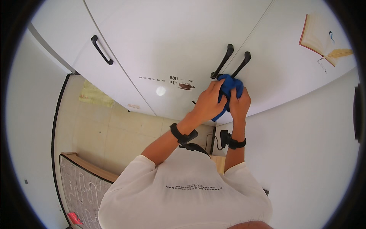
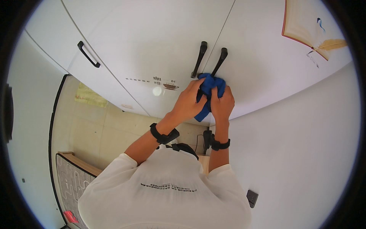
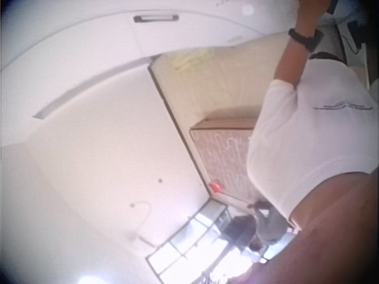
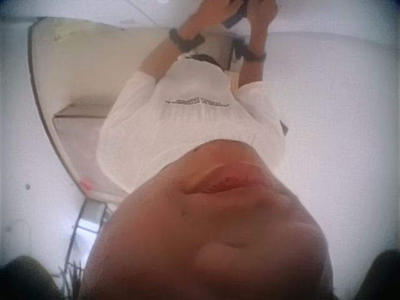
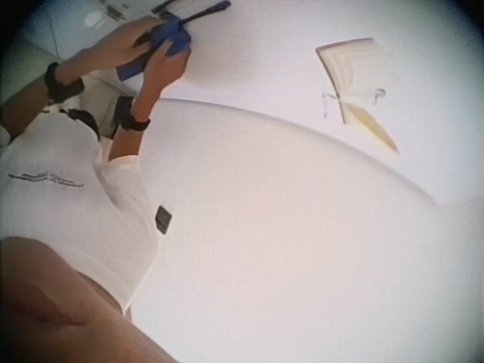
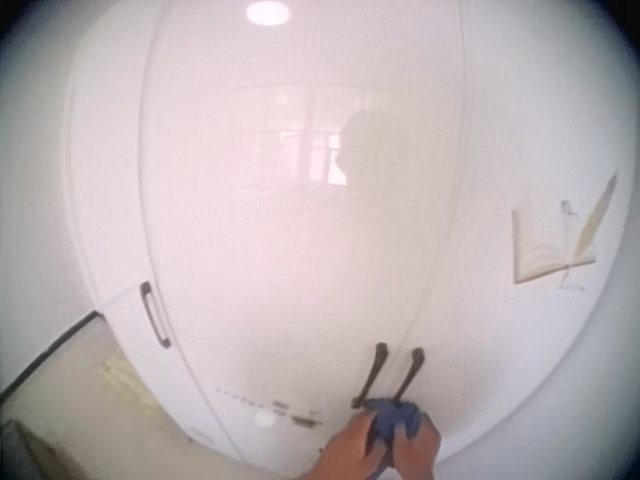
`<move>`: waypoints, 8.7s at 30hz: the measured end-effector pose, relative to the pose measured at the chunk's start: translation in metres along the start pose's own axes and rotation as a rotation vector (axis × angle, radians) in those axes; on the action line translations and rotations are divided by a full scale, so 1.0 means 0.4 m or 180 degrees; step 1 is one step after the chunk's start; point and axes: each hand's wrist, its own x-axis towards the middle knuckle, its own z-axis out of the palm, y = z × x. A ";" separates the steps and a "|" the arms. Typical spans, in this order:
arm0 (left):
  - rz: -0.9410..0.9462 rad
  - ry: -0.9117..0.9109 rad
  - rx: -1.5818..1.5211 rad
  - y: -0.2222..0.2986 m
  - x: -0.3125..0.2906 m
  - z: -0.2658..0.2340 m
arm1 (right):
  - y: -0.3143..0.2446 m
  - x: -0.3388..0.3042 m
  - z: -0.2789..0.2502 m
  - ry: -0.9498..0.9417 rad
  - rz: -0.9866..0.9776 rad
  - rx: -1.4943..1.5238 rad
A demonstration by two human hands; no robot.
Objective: The person wipes the exterior surfaces of a white cabinet, a wooden nightstand, a long wooden shelf, and a dark wooden door with a cloth.
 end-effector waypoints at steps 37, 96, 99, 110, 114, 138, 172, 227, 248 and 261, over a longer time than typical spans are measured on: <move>0.0256 0.0425 0.0083 0.047 0.022 0.027 | -0.147 0.127 -0.126 -0.0460 -0.1929 0.0567; 0.1219 0.2097 0.0440 -0.148 0.096 0.026 | 0.099 -0.021 0.126 0.0514 -0.0714 0.1301; 0.0996 0.2135 0.0325 -0.176 0.082 0.053 | 0.136 -0.037 0.161 0.0600 -0.0792 0.0923; -0.0787 0.2693 -0.0373 -0.331 -0.005 0.158 | 0.374 -0.110 0.184 -0.1817 0.2161 0.0919; -0.1980 0.0888 -0.1234 -0.441 -0.051 0.161 | 0.283 -0.121 0.102 -0.2787 0.2869 0.1573; -0.0315 -0.2149 -0.1112 -0.444 0.029 0.019 | 0.073 -0.087 -0.018 -0.2091 -0.1545 0.2091; 0.2295 -0.0301 -0.0256 0.062 0.157 -0.071 | 0.268 -0.143 0.209 0.0974 0.0142 0.0021; 0.2021 -0.1390 0.1052 -0.069 0.150 0.044 | 0.235 -0.144 0.285 0.1566 0.0321 0.0802; 0.2109 -0.1041 0.1597 -0.084 0.143 0.060 | 0.762 -0.468 0.867 0.1724 0.4147 0.2531; 0.2420 -0.0945 0.0973 -0.157 0.172 0.045 | 0.733 -0.323 0.540 0.2473 0.3242 0.1919</move>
